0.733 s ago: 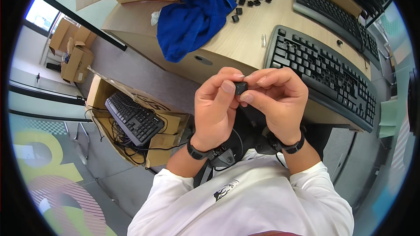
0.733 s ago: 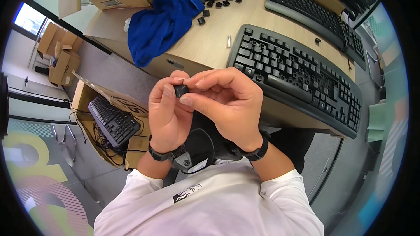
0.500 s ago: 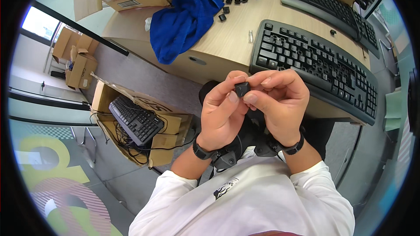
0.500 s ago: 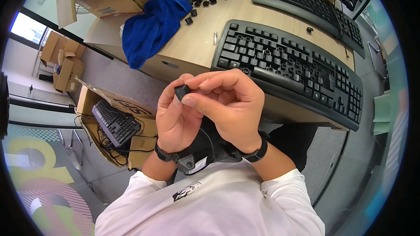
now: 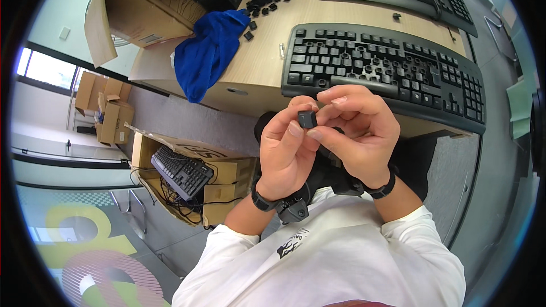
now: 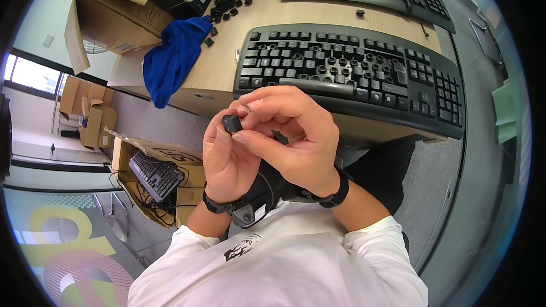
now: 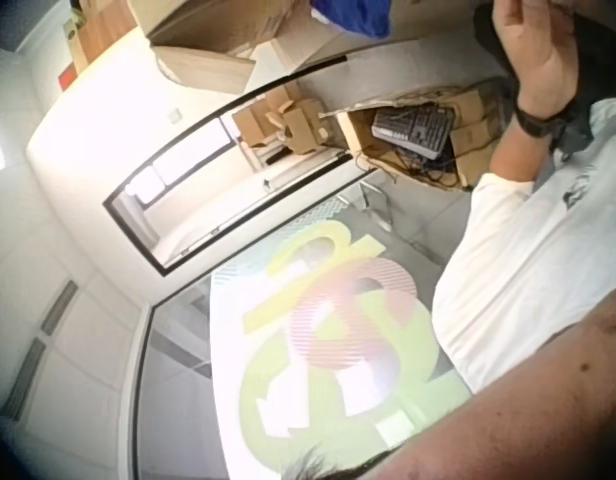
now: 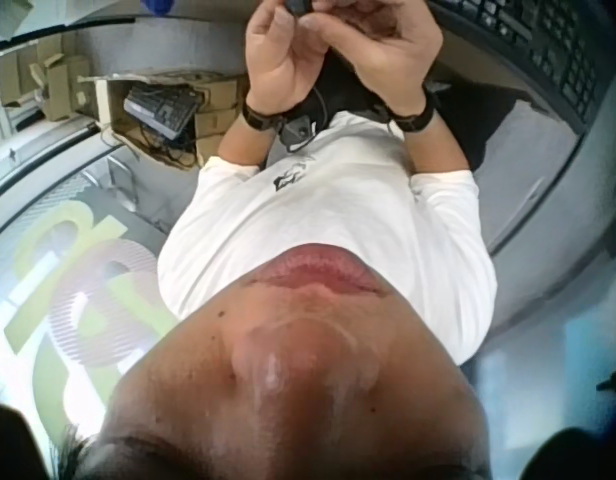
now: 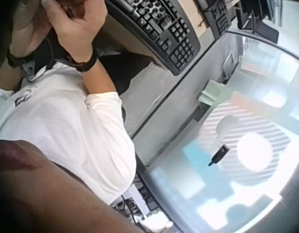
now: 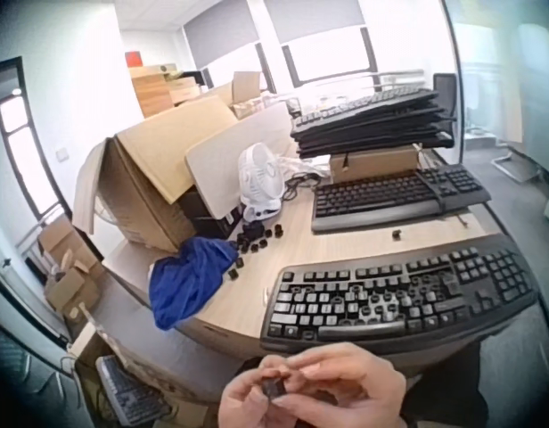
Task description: Assembling keycaps onto a computer keyboard.
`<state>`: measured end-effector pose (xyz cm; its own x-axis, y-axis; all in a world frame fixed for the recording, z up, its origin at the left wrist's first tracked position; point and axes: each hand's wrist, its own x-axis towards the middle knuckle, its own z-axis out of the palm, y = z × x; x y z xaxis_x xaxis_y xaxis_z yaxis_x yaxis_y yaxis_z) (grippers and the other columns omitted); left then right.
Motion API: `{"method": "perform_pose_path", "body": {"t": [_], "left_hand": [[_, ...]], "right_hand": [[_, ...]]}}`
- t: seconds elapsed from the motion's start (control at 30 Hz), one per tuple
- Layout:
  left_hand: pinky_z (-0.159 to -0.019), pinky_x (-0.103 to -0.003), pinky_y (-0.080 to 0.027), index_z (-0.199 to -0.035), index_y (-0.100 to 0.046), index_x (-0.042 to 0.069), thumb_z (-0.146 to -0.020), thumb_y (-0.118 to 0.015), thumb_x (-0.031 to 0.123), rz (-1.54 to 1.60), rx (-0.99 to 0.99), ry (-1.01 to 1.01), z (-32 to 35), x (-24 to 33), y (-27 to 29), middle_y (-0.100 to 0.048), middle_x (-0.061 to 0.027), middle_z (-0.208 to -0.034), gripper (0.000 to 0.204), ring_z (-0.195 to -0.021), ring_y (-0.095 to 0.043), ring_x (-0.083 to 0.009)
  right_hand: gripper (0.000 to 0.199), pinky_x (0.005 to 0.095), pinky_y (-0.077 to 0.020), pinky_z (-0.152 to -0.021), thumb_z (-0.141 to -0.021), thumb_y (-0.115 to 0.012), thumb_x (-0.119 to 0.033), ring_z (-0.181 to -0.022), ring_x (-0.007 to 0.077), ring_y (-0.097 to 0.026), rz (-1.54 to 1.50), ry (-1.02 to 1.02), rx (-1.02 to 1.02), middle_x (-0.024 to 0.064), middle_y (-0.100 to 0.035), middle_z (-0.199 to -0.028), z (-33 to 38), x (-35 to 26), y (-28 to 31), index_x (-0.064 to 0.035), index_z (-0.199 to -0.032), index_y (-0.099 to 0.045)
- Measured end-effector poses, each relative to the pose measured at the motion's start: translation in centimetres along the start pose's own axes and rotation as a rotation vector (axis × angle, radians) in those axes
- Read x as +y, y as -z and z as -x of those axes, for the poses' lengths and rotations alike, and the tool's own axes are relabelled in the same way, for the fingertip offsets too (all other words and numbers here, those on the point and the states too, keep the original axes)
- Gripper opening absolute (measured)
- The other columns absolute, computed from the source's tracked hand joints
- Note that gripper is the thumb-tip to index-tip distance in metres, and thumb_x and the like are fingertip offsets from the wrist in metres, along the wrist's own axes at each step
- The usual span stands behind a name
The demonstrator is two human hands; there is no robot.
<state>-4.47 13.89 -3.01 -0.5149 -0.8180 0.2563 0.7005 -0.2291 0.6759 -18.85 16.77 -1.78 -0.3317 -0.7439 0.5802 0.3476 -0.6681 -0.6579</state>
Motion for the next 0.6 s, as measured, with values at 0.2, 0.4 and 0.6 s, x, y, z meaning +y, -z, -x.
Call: {"method": "perform_pose_path", "body": {"t": [0.2,0.4,0.6], "left_hand": [[-0.103,-0.035,-0.054,-0.129,-0.067,0.004,-0.107,-0.064,0.009,-0.003,0.066,0.111,-0.5,-1.3,-1.9,-0.058,-0.0092,-0.139,0.023,-0.119,-0.063,-0.0200],[-0.091,-0.034,-0.058,-0.124,-0.066,0.003,-0.103,-0.066,0.003,-0.101,0.000,0.231,-1.0,-3.1,-1.8,-0.065,-0.0146,-0.134,0.020,-0.107,-0.069,-0.0183],[-0.094,-0.031,-0.058,-0.127,-0.067,-0.001,-0.096,-0.074,-0.001,-0.255,-0.055,0.409,-1.7,-4.9,-2.3,-0.074,-0.0105,-0.122,0.031,-0.107,-0.070,-0.0155]], "right_hand": [[0.036,0.0294,-0.0631,-0.081,-0.083,-0.081,0.012,-0.094,0.0175,-0.075,0.155,-0.050,0.035,0.0143,-0.076,-0.116,0.6,-1.9,2.7,-0.0001,-0.116,-0.072],[0.033,0.0323,-0.0540,-0.068,-0.070,-0.088,0.002,-0.079,0.0237,-0.069,0.791,0.302,-0.174,0.0052,-0.079,-0.099,0.2,-4.5,7.4,-0.0076,-0.100,-0.077],[0.029,0.0322,-0.0526,-0.069,-0.071,-0.091,-0.007,-0.080,0.0211,-0.065,0.989,0.361,-0.216,0.0007,-0.079,-0.100,1.8,-6.4,10.1,-0.0095,-0.097,-0.078]]}}
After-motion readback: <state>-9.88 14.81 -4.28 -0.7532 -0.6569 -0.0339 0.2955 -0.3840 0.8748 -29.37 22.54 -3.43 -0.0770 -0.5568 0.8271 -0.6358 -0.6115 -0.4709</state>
